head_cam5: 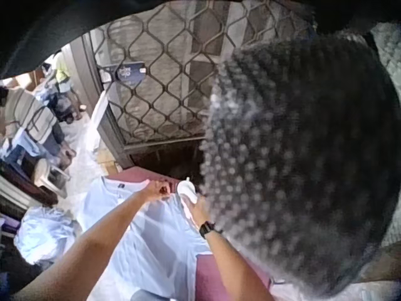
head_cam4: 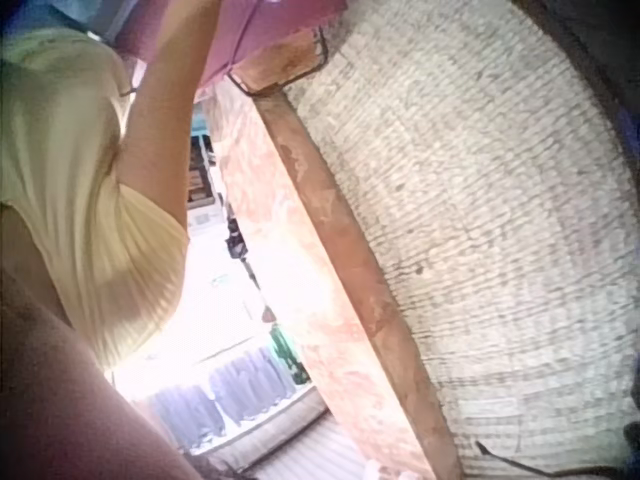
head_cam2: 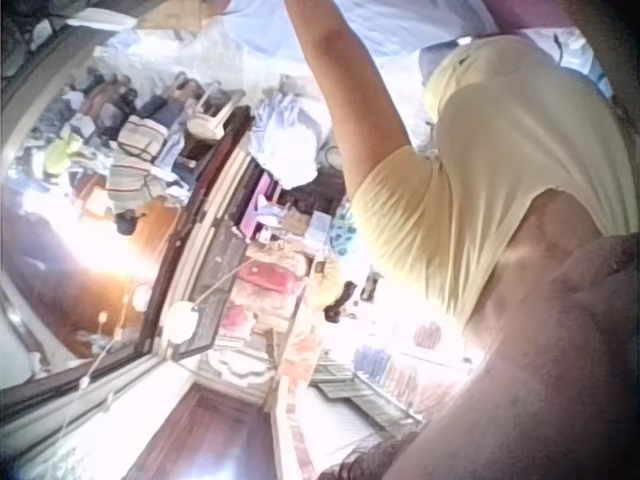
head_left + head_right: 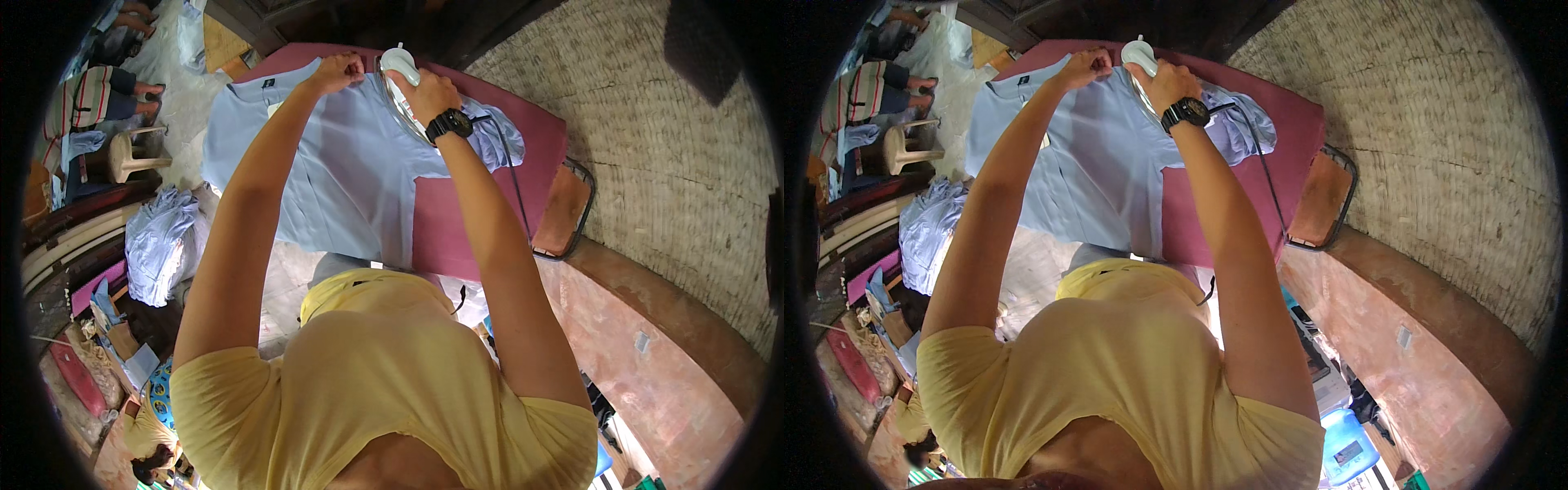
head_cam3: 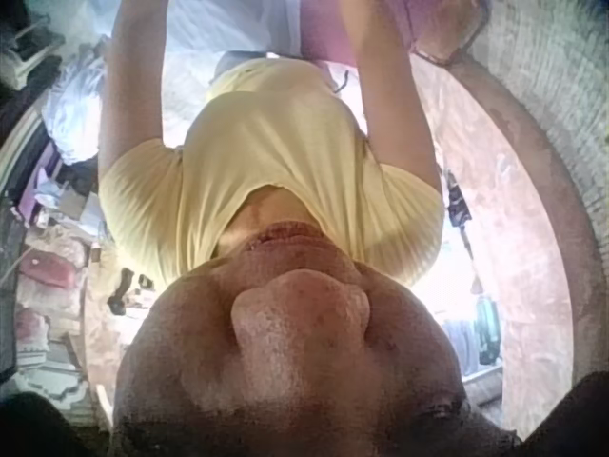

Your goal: The person irons a light blue shirt on a pink ironing board. They repeatedly smooth the fabric with an iron, adjust the shirt's position, and flip it to iron different sections.

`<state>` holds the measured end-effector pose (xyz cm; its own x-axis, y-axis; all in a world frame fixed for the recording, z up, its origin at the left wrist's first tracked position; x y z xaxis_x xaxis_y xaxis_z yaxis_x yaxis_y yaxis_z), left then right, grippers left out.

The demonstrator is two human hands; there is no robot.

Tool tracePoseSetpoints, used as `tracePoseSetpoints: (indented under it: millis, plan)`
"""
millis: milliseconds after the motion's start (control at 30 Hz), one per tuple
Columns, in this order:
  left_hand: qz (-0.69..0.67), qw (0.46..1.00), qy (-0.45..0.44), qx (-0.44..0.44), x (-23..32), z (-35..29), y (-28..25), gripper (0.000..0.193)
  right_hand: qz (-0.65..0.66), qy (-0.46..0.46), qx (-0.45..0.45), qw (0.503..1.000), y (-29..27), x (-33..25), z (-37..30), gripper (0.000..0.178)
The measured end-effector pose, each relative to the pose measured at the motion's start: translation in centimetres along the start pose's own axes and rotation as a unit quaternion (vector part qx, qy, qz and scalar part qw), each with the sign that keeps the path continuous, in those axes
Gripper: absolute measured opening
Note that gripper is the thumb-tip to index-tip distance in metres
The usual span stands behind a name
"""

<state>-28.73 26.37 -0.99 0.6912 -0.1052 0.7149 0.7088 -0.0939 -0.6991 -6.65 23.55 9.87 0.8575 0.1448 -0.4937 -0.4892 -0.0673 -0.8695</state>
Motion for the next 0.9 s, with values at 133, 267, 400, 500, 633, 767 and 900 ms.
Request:
tracePoseSetpoints:
  millis: [133, 267, 400, 500, 633, 767, 900]
  plan:
    - [-0.008, 1.0, -0.027, -0.01, -1.4, 0.5, 0.5, 0.014, 0.064, -0.02, -0.038, 0.997, 0.8, 1.3, -1.6, 0.072]
    - [-0.042, 0.998, -0.037, -0.038, -2.0, 0.9, 0.9, 0.013, 0.038, -0.004, -0.149, 0.988, -1.0, 4.0, -7.6, 0.066]
    - [-0.12, 0.988, -0.071, -0.062, -2.7, 1.8, 1.0, 0.026, 0.019, -0.037, -0.124, 0.991, -1.0, 2.8, -6.8, 0.067]
    - [-0.143, 0.975, -0.152, -0.079, -3.7, 2.8, 0.8, 0.037, 0.03, -0.031, -0.083, 0.996, 0.0, 0.4, -3.9, 0.068]
    - [-0.087, 0.993, -0.084, 0.002, -4.1, 2.9, 0.3, 0.033, 0.034, -0.027, -0.031, 0.999, 2.1, -1.3, 0.0, 0.069]
    - [0.032, 0.998, 0.032, 0.053, -1.7, 1.9, 0.1, 0.032, 0.036, -0.009, -0.023, 0.999, 2.0, -1.2, 0.0, 0.071]
    - [-0.076, 0.993, -0.09, 0.001, -2.4, 1.3, -0.9, 0.024, 0.039, -0.006, -0.035, 0.999, 2.0, -1.3, -0.7, 0.072]
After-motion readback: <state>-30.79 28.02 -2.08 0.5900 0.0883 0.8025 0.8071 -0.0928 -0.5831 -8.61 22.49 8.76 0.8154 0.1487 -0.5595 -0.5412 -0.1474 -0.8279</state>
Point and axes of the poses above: each hand's wrist, its own z-axis towards the middle knuckle, its own y-axis out of the palm, x = y × z, the point moved 6 cm from there along z, towards the middle knuckle, and after that the axes turned 7 degrees about x, right-handed, at the moved point
